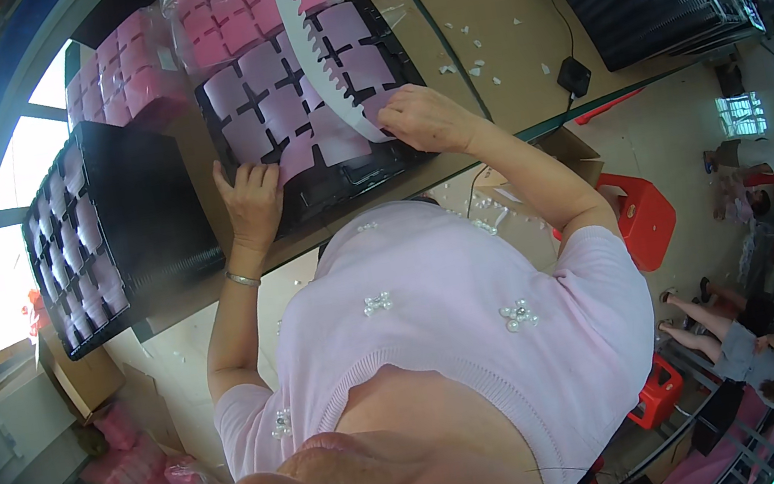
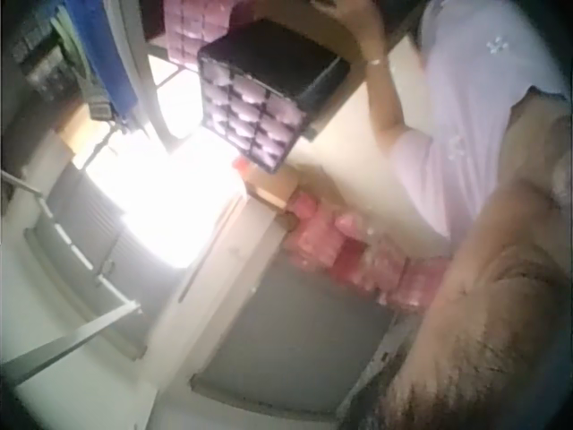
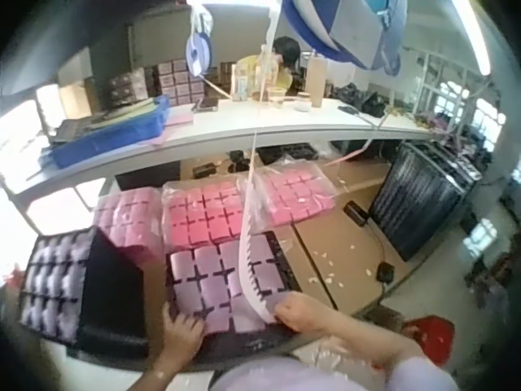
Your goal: The person applies adhesive strips onto black plastic trays, places pink foam inserts into the trays, and stacks the assembled trays onto a pile.
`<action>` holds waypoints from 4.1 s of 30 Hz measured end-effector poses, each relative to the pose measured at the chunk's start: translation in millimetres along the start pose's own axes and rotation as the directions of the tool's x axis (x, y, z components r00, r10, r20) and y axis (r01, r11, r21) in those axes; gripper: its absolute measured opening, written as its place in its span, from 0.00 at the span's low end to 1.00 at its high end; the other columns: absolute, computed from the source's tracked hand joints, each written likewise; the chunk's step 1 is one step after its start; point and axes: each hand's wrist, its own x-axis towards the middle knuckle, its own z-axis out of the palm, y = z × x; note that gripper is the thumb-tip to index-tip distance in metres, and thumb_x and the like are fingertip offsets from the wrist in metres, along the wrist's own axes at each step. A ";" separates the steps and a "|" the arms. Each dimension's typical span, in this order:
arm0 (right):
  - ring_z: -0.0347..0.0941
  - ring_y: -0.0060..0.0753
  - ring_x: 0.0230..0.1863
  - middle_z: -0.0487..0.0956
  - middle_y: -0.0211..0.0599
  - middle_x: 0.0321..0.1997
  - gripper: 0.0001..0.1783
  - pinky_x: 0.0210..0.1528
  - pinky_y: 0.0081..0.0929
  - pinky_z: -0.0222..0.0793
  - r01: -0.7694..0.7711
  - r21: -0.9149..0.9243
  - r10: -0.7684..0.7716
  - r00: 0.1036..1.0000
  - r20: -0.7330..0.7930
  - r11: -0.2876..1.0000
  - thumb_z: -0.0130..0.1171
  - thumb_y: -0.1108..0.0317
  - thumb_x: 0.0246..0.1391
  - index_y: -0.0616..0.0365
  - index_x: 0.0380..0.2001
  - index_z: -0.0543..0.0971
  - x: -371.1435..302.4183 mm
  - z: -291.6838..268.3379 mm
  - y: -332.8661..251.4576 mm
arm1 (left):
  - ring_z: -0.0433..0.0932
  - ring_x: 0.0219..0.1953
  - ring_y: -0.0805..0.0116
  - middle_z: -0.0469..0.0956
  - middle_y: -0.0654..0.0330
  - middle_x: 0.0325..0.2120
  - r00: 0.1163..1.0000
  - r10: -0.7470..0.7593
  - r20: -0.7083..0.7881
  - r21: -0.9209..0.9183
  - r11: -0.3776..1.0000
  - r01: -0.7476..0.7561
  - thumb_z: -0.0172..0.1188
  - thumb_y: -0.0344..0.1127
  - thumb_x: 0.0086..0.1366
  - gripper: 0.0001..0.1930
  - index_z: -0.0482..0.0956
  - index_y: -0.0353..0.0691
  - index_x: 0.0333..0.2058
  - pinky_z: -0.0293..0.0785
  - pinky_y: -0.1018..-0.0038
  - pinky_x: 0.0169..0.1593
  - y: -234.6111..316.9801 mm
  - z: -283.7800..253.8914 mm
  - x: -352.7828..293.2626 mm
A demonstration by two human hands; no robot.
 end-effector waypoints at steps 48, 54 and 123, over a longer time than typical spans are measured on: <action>0.58 0.47 0.62 0.64 0.42 0.63 0.18 0.62 0.37 0.56 -0.432 0.058 0.436 0.885 -0.166 0.900 0.51 0.74 0.51 0.52 0.46 0.75 24.6 44.8 125.0 | 0.57 0.61 0.54 0.60 0.58 0.59 0.896 -0.409 0.172 0.262 0.896 0.359 0.52 0.33 0.58 0.21 0.69 0.46 0.53 0.48 0.35 0.57 -67.8 44.2 26.8; 0.48 0.42 0.68 0.60 0.26 0.66 0.27 0.60 0.63 0.48 -0.436 -0.229 0.435 0.898 -0.056 0.870 0.41 0.77 0.49 0.44 0.52 0.73 74.2 67.6 135.9 | 0.57 0.62 0.55 0.61 0.64 0.60 0.970 -0.201 0.140 0.323 0.935 0.147 0.45 0.30 0.61 0.21 0.69 0.46 0.54 0.37 0.29 0.58 -84.1 77.1 54.7; 0.61 0.21 0.30 0.71 0.26 0.32 0.28 0.33 0.23 0.59 -0.704 0.686 0.537 0.657 0.529 0.186 0.55 0.47 0.54 0.61 0.46 0.76 35.5 24.7 60.7 | 0.77 0.39 0.55 0.80 0.48 0.32 0.372 -0.920 0.118 -0.337 0.316 0.887 0.42 0.56 0.65 0.30 0.80 0.32 0.37 0.68 0.67 0.45 -63.9 -186.2 -17.7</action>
